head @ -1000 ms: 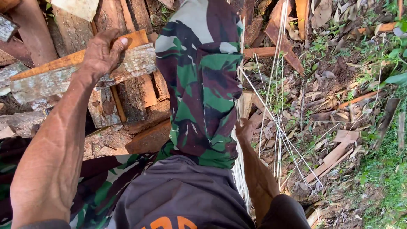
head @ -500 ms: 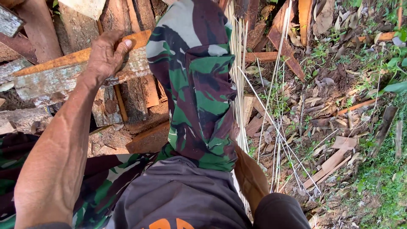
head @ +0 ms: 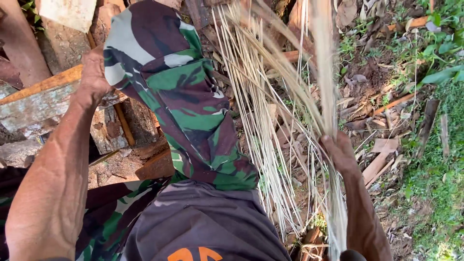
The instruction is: Bundling wood scraps together using thin wooden strips.
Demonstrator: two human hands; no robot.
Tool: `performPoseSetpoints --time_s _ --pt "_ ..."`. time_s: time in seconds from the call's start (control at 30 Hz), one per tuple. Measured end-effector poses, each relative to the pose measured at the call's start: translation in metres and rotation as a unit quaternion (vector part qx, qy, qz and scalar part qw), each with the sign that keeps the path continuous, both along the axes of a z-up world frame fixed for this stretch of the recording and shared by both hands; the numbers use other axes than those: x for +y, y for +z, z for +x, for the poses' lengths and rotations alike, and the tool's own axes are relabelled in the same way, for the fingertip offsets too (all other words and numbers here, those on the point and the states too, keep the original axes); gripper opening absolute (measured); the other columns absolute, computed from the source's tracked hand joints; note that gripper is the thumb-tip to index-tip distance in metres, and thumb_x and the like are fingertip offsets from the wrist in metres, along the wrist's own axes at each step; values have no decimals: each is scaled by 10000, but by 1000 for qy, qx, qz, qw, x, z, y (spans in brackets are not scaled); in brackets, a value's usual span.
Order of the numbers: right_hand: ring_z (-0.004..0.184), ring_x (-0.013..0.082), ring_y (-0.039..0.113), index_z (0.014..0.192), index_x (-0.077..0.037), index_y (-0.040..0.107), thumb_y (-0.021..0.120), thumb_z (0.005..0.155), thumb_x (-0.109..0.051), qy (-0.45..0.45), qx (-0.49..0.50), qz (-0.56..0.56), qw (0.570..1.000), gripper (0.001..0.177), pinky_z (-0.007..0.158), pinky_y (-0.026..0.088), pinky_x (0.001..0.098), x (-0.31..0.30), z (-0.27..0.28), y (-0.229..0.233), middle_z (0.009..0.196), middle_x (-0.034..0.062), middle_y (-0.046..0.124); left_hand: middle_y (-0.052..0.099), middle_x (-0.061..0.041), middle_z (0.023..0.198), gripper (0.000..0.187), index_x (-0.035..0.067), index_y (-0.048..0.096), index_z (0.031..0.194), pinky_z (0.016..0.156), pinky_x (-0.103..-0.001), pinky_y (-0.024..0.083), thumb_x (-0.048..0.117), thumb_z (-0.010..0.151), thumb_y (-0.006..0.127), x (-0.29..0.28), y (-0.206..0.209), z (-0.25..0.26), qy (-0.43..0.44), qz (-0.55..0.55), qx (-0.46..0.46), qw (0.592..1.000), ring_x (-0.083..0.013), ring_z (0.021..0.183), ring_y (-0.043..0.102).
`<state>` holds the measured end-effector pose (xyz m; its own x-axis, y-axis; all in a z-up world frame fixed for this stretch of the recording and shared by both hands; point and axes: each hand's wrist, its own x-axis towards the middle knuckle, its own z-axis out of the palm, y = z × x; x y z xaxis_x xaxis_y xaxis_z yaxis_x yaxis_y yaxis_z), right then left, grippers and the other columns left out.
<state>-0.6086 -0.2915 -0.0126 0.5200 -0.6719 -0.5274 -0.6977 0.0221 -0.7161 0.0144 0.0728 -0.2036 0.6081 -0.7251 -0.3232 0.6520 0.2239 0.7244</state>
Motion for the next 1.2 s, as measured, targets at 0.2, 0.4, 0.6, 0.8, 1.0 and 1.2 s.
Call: performPoseSetpoints --time_s 0.2,0.4,0.6,0.8,1.0,1.2 --pt "698 198 775 1078 43 649 652 866 81 -339 -338 462 746 216 478 673 199 32 -43 -98 983 211 752 388 72 639 482 187 383 695 460 -219 294 0 1016 690 -3 8 -6 -92 248 -465 845 -58 581 368" --pt "774 243 653 1258 -12 533 738 916 -195 -454 -244 351 781 439 705 626 324 113 -22 -291 1020 157 605 562 -29 749 292 87 573 831 475 -265 424 -16 1075 697 -7 54 -23 -111 307 -595 734 -116 587 436" --pt "1076 422 694 1292 -216 675 832 802 -261 -14 106 -239 965 516 919 570 492 153 23 -238 1082 171 697 663 -398 851 282 -194 679 993 899 -617 529 15 805 701 -11 85 -34 -123 317 -596 727 -616 955 632" --pt "1002 359 678 1305 -117 630 544 739 -1 -67 14 -363 929 584 898 567 456 129 85 -221 1112 127 581 694 -154 951 226 105 750 1159 869 -446 559 226 970 719 -15 98 -44 -84 305 -576 754 -376 949 688" --pt "903 387 711 1204 -55 700 703 894 -153 65 -21 -311 948 326 739 617 497 83 164 -279 1040 160 642 685 -147 930 199 115 748 1160 848 -450 564 227 1005 694 -15 101 -45 -73 314 -564 760 -349 915 683" --pt "896 354 724 1012 -188 636 574 959 -257 117 230 -286 923 107 750 590 481 60 155 -333 1013 67 595 686 -267 1202 342 33 672 1336 1170 -626 264 179 1034 605 -13 103 -50 -90 326 -590 734 -527 1209 582"
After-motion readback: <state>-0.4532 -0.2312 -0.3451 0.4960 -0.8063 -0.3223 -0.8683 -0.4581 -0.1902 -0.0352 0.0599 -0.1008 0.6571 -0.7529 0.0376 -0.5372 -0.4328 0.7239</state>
